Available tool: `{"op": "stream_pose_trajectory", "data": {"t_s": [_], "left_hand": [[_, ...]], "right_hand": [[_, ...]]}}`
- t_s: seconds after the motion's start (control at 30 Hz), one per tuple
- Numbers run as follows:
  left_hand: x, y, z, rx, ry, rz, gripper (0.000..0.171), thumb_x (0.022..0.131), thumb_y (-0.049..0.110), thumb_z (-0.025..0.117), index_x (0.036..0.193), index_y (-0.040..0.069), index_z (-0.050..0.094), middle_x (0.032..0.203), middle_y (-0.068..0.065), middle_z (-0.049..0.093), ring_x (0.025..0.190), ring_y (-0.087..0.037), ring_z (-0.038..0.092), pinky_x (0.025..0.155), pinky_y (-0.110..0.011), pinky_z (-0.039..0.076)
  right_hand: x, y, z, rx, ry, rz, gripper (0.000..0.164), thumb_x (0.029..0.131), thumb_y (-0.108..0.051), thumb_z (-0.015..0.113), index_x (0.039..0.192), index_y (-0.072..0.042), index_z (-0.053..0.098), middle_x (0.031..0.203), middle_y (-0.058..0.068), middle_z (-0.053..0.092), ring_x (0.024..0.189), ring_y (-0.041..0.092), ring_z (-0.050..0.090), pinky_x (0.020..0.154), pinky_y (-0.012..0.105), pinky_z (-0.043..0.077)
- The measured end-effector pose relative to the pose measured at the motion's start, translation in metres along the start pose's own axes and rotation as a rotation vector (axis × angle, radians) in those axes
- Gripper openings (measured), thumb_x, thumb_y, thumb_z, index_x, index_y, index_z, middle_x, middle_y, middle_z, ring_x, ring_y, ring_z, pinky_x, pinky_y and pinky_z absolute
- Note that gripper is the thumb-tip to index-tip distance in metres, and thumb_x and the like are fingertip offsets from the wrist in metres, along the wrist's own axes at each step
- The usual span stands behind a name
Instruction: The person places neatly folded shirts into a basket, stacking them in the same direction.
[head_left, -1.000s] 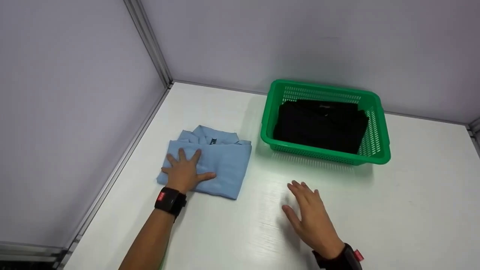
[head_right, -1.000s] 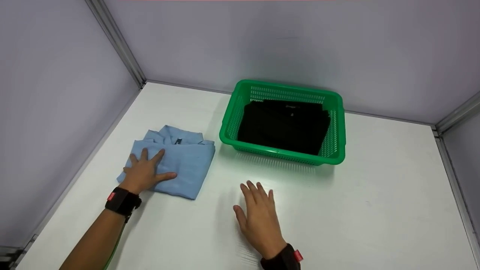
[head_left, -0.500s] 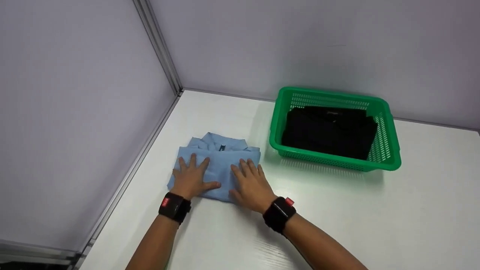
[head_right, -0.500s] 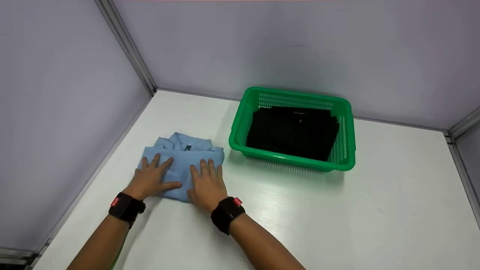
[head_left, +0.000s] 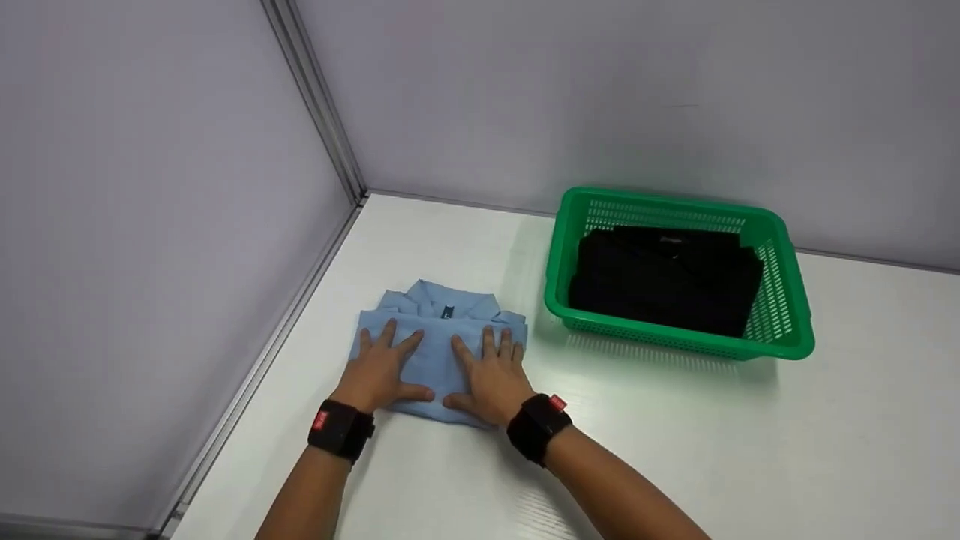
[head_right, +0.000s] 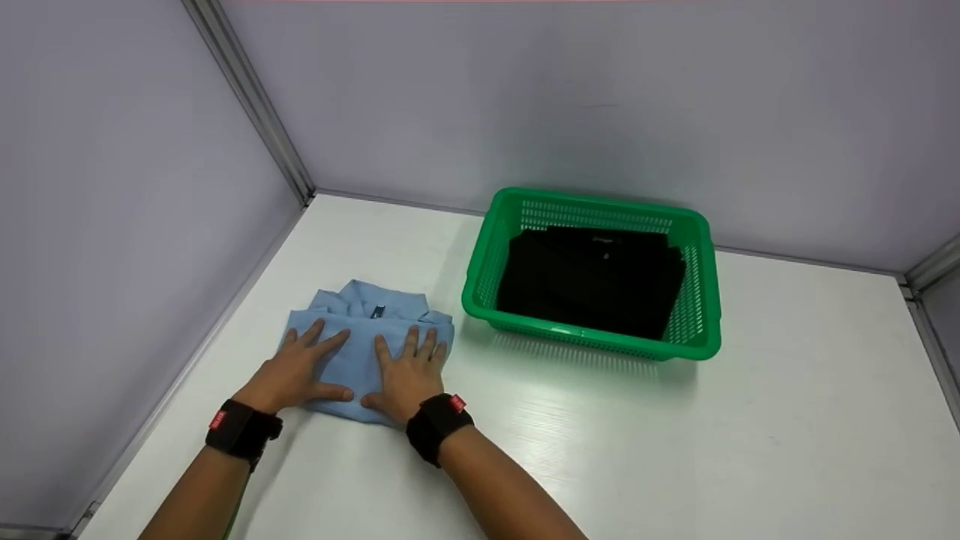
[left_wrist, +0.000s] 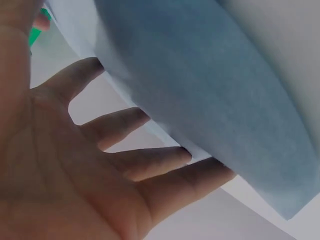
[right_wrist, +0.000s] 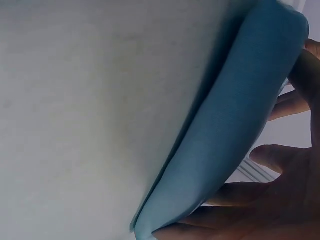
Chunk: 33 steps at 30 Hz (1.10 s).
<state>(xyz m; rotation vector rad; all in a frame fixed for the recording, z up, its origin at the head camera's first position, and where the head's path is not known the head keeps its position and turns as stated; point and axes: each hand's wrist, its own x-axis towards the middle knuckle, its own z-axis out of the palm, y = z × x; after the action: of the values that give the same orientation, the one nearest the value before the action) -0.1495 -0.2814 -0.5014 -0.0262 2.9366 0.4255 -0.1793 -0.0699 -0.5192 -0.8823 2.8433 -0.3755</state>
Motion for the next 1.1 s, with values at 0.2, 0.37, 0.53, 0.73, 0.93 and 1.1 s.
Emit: {"op": "stream_pose_trajectory", "data": {"t_s": [0.2, 0.37, 0.53, 0.73, 0.93, 1.1], "left_hand": [[-0.002, 0.002, -0.001, 0.051, 0.006, 0.018, 0.106, 0.074, 0.064, 0.088, 0.161, 0.023, 0.045, 0.171, -0.028, 0.027, 0.151, -0.069, 0.020, 0.103, -0.075, 0.048], [-0.001, 0.005, -0.002, 0.045, -0.004, 0.024, 0.104, 0.074, 0.063, 0.088, 0.161, 0.024, 0.046, 0.171, -0.027, 0.027, 0.151, -0.068, 0.020, 0.106, -0.075, 0.046], [-0.005, 0.008, 0.001, 0.039, -0.024, 0.019, 0.104, 0.075, 0.062, 0.089, 0.161, 0.025, 0.046, 0.171, -0.027, 0.027, 0.151, -0.068, 0.020, 0.108, -0.075, 0.045], [-0.012, 0.011, 0.007, 0.036, -0.011, 0.025, 0.103, 0.074, 0.062, 0.089, 0.160, 0.024, 0.047, 0.170, -0.027, 0.031, 0.150, -0.068, 0.023, 0.106, -0.076, 0.045], [-0.020, 0.012, 0.013, 0.064, 0.015, 0.035, 0.103, 0.072, 0.063, 0.090, 0.158, 0.023, 0.050, 0.167, -0.028, 0.036, 0.147, -0.069, 0.029, 0.100, -0.074, 0.051], [-0.027, 0.015, 0.014, 0.069, 0.014, 0.024, 0.103, 0.071, 0.064, 0.090, 0.158, 0.023, 0.051, 0.166, -0.029, 0.037, 0.146, -0.071, 0.029, 0.100, -0.075, 0.050]], "right_hand": [[-0.002, -0.003, -0.004, -0.024, -0.006, 0.017, 0.093, 0.089, -0.067, 0.074, 0.164, -0.020, 0.041, 0.164, 0.039, 0.032, 0.151, 0.065, 0.027, 0.121, 0.073, 0.032], [-0.005, -0.003, -0.007, -0.061, -0.007, 0.017, 0.092, 0.090, -0.068, 0.072, 0.163, -0.020, 0.043, 0.163, 0.039, 0.034, 0.150, 0.065, 0.030, 0.120, 0.072, 0.034], [-0.011, -0.003, -0.005, -0.070, -0.002, 0.014, 0.092, 0.089, -0.069, 0.072, 0.162, -0.019, 0.045, 0.161, 0.040, 0.036, 0.148, 0.065, 0.033, 0.118, 0.072, 0.036], [-0.018, -0.002, 0.001, -0.066, 0.004, 0.017, 0.091, 0.088, -0.067, 0.074, 0.160, -0.019, 0.047, 0.161, 0.039, 0.037, 0.148, 0.065, 0.033, 0.118, 0.072, 0.036], [-0.026, -0.003, 0.002, -0.073, 0.007, 0.001, 0.090, 0.088, -0.067, 0.075, 0.159, -0.018, 0.049, 0.160, 0.040, 0.038, 0.147, 0.065, 0.035, 0.116, 0.072, 0.039], [-0.033, -0.006, 0.001, -0.069, -0.005, -0.006, 0.090, 0.088, -0.067, 0.074, 0.159, -0.018, 0.048, 0.160, 0.040, 0.037, 0.148, 0.065, 0.034, 0.117, 0.072, 0.038]]}}
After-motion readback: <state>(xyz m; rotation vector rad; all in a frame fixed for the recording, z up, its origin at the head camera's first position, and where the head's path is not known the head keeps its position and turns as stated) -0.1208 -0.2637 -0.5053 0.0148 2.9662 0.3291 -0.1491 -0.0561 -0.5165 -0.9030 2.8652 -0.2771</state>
